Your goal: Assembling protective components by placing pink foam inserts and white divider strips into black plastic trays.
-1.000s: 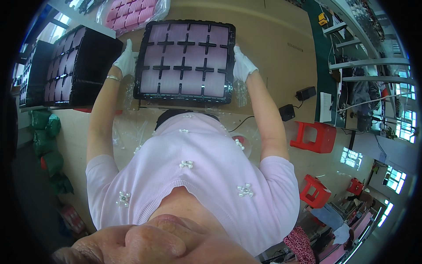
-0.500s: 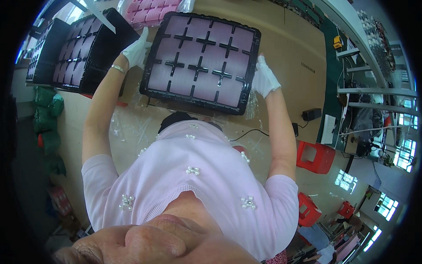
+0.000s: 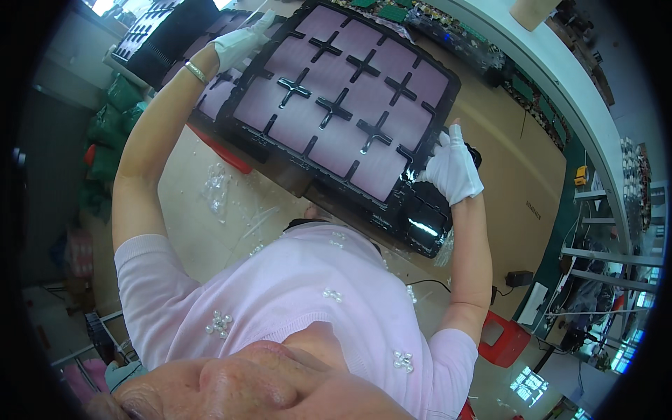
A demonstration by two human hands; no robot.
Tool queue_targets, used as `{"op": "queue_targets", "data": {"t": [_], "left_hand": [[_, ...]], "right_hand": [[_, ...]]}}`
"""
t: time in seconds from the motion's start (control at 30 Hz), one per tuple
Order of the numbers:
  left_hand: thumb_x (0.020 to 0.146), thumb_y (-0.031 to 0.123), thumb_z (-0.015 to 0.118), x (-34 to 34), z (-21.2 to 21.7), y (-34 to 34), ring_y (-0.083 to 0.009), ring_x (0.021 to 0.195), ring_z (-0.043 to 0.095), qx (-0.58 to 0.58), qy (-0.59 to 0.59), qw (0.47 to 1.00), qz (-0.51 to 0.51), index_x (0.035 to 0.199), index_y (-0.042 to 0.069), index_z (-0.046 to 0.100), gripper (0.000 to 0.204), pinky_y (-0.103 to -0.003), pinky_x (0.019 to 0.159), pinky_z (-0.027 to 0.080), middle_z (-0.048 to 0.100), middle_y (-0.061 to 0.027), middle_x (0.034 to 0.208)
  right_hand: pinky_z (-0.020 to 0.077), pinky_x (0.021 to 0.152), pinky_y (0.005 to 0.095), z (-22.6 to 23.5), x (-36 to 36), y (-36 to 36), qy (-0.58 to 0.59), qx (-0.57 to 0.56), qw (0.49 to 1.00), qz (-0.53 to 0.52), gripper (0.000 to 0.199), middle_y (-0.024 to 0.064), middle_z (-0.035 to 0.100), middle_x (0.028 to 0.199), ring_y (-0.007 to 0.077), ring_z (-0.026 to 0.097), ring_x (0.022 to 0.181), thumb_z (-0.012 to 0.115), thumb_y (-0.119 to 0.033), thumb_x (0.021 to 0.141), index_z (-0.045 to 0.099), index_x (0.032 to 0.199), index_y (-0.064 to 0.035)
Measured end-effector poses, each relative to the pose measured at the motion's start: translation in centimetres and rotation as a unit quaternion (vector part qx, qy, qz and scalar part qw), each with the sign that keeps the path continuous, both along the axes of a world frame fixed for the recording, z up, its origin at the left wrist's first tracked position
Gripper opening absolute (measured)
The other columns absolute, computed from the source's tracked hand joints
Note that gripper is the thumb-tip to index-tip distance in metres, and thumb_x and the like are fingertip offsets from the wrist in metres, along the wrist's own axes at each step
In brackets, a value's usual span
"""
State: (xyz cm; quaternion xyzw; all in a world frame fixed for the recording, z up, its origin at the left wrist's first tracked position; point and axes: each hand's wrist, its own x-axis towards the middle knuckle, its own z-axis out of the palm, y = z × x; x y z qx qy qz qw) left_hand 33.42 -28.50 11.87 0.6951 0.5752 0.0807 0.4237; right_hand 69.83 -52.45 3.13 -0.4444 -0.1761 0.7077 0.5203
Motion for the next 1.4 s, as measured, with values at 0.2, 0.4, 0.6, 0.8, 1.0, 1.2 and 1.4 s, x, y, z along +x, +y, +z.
{"op": "queue_targets", "data": {"t": [0.2, 0.4, 0.6, 0.8, 1.0, 1.2, 1.4], "left_hand": [[0.083, 0.081, 0.028, -10.4, 1.5, 3.9, -0.0363, 0.139, 0.028, 0.003, 0.038, 0.994, 0.101, 0.143, -0.006, 0.031, 0.106, -0.053, 0.110, 0.026, 0.032, -0.0272, 0.147], [0.080, 0.085, 0.022, -22.6, -3.1, 12.7, -0.0343, 0.143, 0.022, 0.063, 0.095, 0.988, 0.109, 0.145, -0.008, 0.027, 0.114, -0.042, 0.116, 0.016, 0.027, -0.0234, 0.152], [0.080, 0.085, 0.022, -26.9, -4.5, 16.4, -0.0335, 0.143, 0.022, 0.077, 0.132, 0.984, 0.094, 0.145, -0.008, 0.027, 0.113, -0.041, 0.117, 0.015, 0.028, -0.0228, 0.152], [0.080, 0.085, 0.022, -29.1, -5.9, 19.1, -0.0328, 0.143, 0.022, 0.083, 0.145, 0.982, 0.091, 0.144, -0.008, 0.028, 0.113, -0.040, 0.117, 0.015, 0.029, -0.0223, 0.152], [0.081, 0.084, 0.022, -29.3, -7.4, 21.3, -0.0320, 0.143, 0.022, 0.089, 0.145, 0.982, 0.082, 0.144, -0.007, 0.028, 0.112, -0.039, 0.117, 0.015, 0.029, -0.0217, 0.152], [0.081, 0.084, 0.023, -29.4, -7.8, 22.6, -0.0313, 0.143, 0.023, 0.095, 0.154, 0.980, 0.077, 0.144, -0.007, 0.028, 0.111, -0.038, 0.117, 0.014, 0.030, -0.0212, 0.152], [0.081, 0.084, 0.023, -29.2, -8.3, 23.8, -0.0306, 0.143, 0.023, 0.097, 0.160, 0.979, 0.075, 0.144, -0.007, 0.029, 0.111, -0.037, 0.117, 0.014, 0.030, -0.0206, 0.151]], "right_hand": [[0.0204, 0.099, 0.0747, 2.0, -11.1, 8.1, -0.010, -0.009, 0.999, 0.040, 0.080, 0.0213, 0.024, 0.152, 0.0416, 0.035, 0.134, 0.030, -0.062, 0.096, 0.021, 0.147, -0.0008], [0.0128, 0.101, 0.0752, 2.2, -20.5, 15.5, -0.055, -0.054, 0.997, -0.009, 0.080, 0.0212, 0.024, 0.152, 0.0439, 0.030, 0.135, 0.032, -0.061, 0.096, 0.021, 0.147, -0.0004], [0.0431, 0.095, 0.0369, 3.9, -26.4, 19.2, 0.059, -0.017, 0.998, 0.025, 0.039, 0.0065, 0.054, 0.116, 0.0199, 0.051, 0.103, 0.045, -0.038, 0.101, 0.047, 0.118, -0.0036], [0.0068, 0.111, 0.0672, 2.2, -29.1, 22.6, -0.060, -0.029, 0.995, 0.071, 0.080, 0.0201, 0.018, 0.156, 0.0406, 0.017, 0.143, 0.033, -0.061, 0.096, 0.014, 0.150, -0.0049], [0.0035, 0.102, 0.0772, 0.0, -30.0, 23.5, -0.146, -0.012, 0.984, 0.100, 0.081, 0.0205, 0.009, 0.157, 0.0463, 0.017, 0.141, 0.042, -0.055, 0.096, 0.008, 0.151, -0.0049], [0.0223, 0.106, 0.0661, 2.6, -33.1, 22.1, -0.327, -0.042, 0.941, 0.083, 0.088, 0.0271, 0.015, 0.154, 0.0484, 0.025, 0.137, 0.038, -0.064, 0.092, 0.014, 0.150, -0.0031], [0.0334, 0.102, 0.0611, 1.5, -33.3, 22.6, -0.428, -0.099, 0.889, 0.128, 0.089, 0.0293, 0.022, 0.151, 0.0498, 0.033, 0.133, 0.035, -0.068, 0.091, 0.019, 0.149, -0.0018]]}}
